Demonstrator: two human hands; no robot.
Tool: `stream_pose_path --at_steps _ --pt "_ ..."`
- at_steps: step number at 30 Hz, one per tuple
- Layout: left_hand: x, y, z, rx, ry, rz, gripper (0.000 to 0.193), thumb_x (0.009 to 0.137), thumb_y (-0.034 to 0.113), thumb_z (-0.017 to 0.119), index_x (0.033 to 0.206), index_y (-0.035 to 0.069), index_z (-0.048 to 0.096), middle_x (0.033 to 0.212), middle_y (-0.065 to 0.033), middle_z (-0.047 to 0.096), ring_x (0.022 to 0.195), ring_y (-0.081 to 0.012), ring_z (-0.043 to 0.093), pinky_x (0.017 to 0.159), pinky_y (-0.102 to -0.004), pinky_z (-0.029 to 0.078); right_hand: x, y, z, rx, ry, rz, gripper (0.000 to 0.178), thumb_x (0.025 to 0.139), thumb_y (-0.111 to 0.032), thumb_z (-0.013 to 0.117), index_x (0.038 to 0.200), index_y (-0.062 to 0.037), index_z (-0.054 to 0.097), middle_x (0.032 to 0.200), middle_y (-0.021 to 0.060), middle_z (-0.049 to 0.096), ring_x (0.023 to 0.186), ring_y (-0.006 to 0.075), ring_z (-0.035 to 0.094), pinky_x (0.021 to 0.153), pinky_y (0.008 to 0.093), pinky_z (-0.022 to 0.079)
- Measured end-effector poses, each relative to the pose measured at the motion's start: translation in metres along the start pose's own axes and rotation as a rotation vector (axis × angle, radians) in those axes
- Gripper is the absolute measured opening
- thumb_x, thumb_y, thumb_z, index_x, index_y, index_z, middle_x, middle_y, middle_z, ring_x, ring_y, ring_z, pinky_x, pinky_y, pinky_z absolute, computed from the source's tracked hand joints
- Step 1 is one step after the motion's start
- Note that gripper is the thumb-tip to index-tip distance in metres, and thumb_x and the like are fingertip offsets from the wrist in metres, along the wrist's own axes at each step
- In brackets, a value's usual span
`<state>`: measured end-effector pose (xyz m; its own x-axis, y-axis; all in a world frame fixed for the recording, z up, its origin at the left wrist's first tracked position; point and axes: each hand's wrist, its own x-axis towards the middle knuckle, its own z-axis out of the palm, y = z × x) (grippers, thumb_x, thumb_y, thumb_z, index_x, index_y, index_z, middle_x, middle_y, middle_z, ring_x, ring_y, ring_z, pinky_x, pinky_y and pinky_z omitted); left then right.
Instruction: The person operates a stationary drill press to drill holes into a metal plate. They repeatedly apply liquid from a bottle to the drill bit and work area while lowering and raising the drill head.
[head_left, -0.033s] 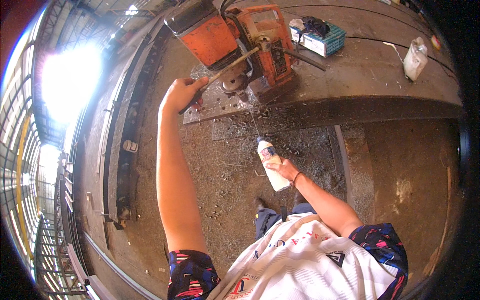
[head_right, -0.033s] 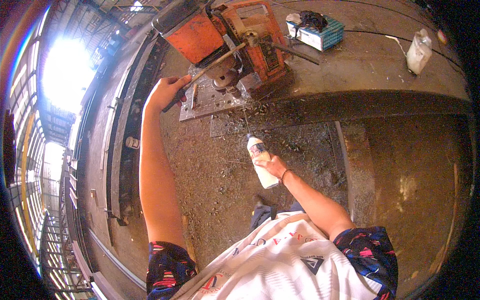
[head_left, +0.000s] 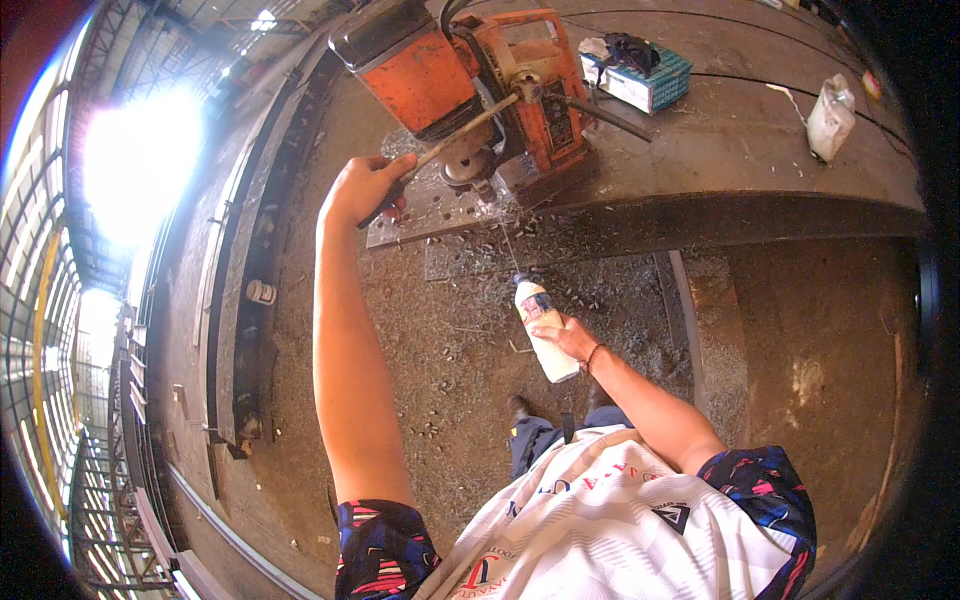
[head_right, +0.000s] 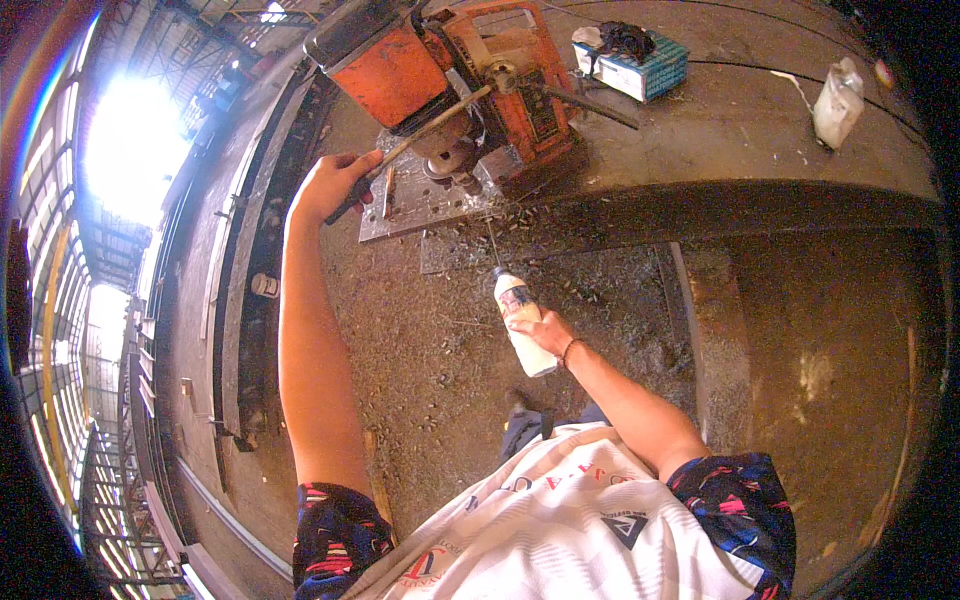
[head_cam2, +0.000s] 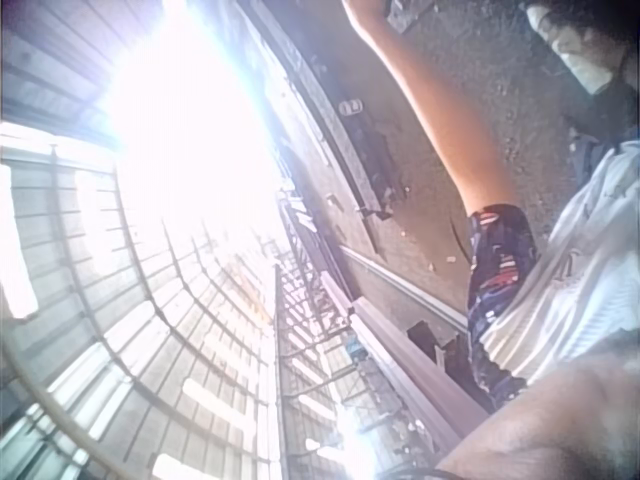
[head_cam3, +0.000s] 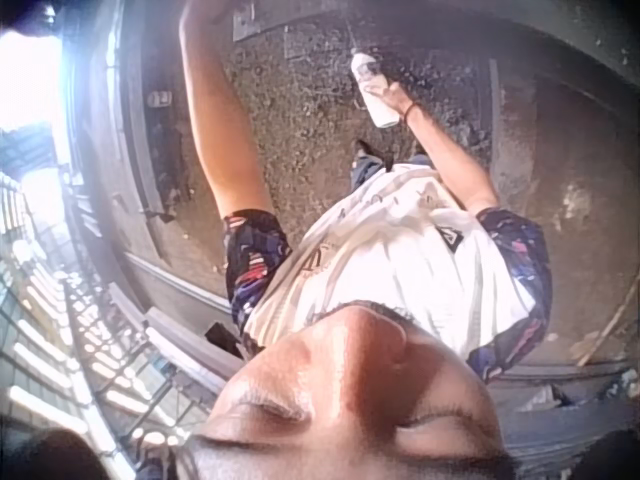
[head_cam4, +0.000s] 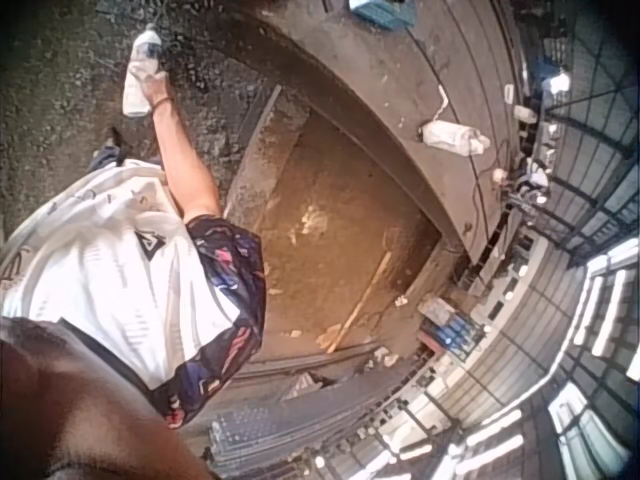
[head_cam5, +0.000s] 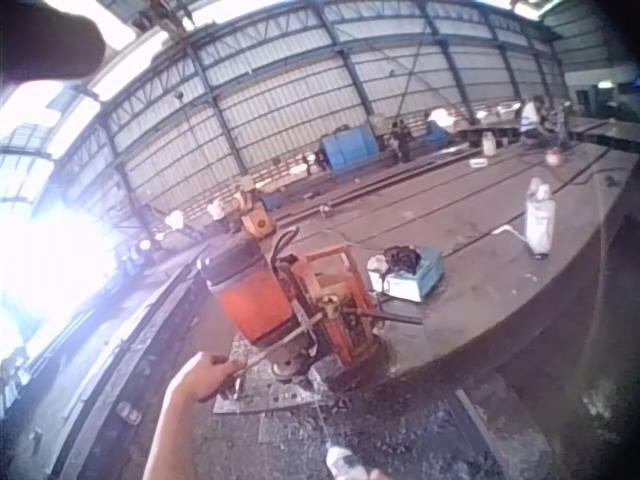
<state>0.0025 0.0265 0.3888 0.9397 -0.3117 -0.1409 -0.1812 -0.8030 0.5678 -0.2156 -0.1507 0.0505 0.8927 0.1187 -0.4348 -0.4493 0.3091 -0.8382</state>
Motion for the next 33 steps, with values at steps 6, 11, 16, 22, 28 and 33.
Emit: stream_pose_path --at_steps 6,11,16,22,28,33 --pt "0.004 -0.007 0.002 0.011 -0.008 0.003 0.054 0.089 0.053 0.062 0.091 -0.001 0.068 0.064 -0.0091 0.065 0.054 -0.016 0.063 0.053 -0.0302 0.051 0.0 -0.001 -0.001 -0.02 0.014 0.028 0.03 0.079 -0.023 0.073 0.105 -0.0074 0.069 0.087 0.0042 0.07 0.07 0.0154 0.066 0.062 0.032 0.053" --pt "0.004 -0.004 0.003 -0.021 -0.01 0.008 0.054 0.088 0.051 0.063 0.087 -0.003 0.066 0.061 -0.0096 0.066 0.053 -0.0173 0.064 0.054 -0.0301 0.049 0.003 0.002 -0.001 0.042 0.006 -0.004 0.03 0.079 -0.02 0.074 0.105 -0.0076 0.069 0.09 0.0037 0.07 0.075 0.0148 0.066 0.066 0.0315 0.054" --pt "0.005 -0.006 0.003 0.009 0.005 0.018 0.053 0.088 0.051 0.063 0.088 -0.001 0.068 0.063 -0.0082 0.065 0.054 -0.0158 0.062 0.053 -0.0298 0.05 -0.005 -0.01 0.005 0.072 -0.061 -0.151 0.031 0.077 -0.015 0.078 0.106 -0.0087 0.068 0.096 0.0024 0.069 0.084 0.0136 0.065 0.073 0.0311 0.054" --pt "0.004 -0.004 0.003 -0.012 0.008 0.013 0.051 0.088 0.051 0.063 0.085 0.0 0.069 0.062 -0.0075 0.064 0.053 -0.0146 0.061 0.053 -0.0292 0.049 -0.007 -0.011 0.009 0.097 -0.169 -0.233 0.048 0.075 -0.017 0.082 0.116 -0.0085 0.058 0.101 0.0034 0.067 0.088 0.015 0.064 0.079 0.0328 0.053" --pt "0.005 -0.006 0.003 0.014 0.008 -0.004 0.051 0.089 0.051 0.063 0.085 0.0 0.068 0.062 -0.0083 0.064 0.053 -0.0152 0.062 0.053 -0.03 0.049 -0.01 -0.012 0.012 0.091 -0.206 -0.241 0.051 0.077 -0.017 0.08 0.12 -0.0077 0.054 0.104 0.0076 0.067 0.088 0.0184 0.066 0.078 0.0349 0.055" --pt "0.007 -0.007 0.001 0.021 -0.007 0.003 0.056 0.088 0.053 0.062 0.09 -0.002 0.068 0.062 -0.0091 0.065 0.053 -0.0159 0.063 0.054 -0.03 0.049 -0.009 -0.012 0.014 0.107 -0.229 -0.193 0.05 0.078 -0.019 0.079 0.119 -0.007 0.055 0.099 0.0078 0.067 0.082 0.0186 0.067 0.072 0.0342 0.056"
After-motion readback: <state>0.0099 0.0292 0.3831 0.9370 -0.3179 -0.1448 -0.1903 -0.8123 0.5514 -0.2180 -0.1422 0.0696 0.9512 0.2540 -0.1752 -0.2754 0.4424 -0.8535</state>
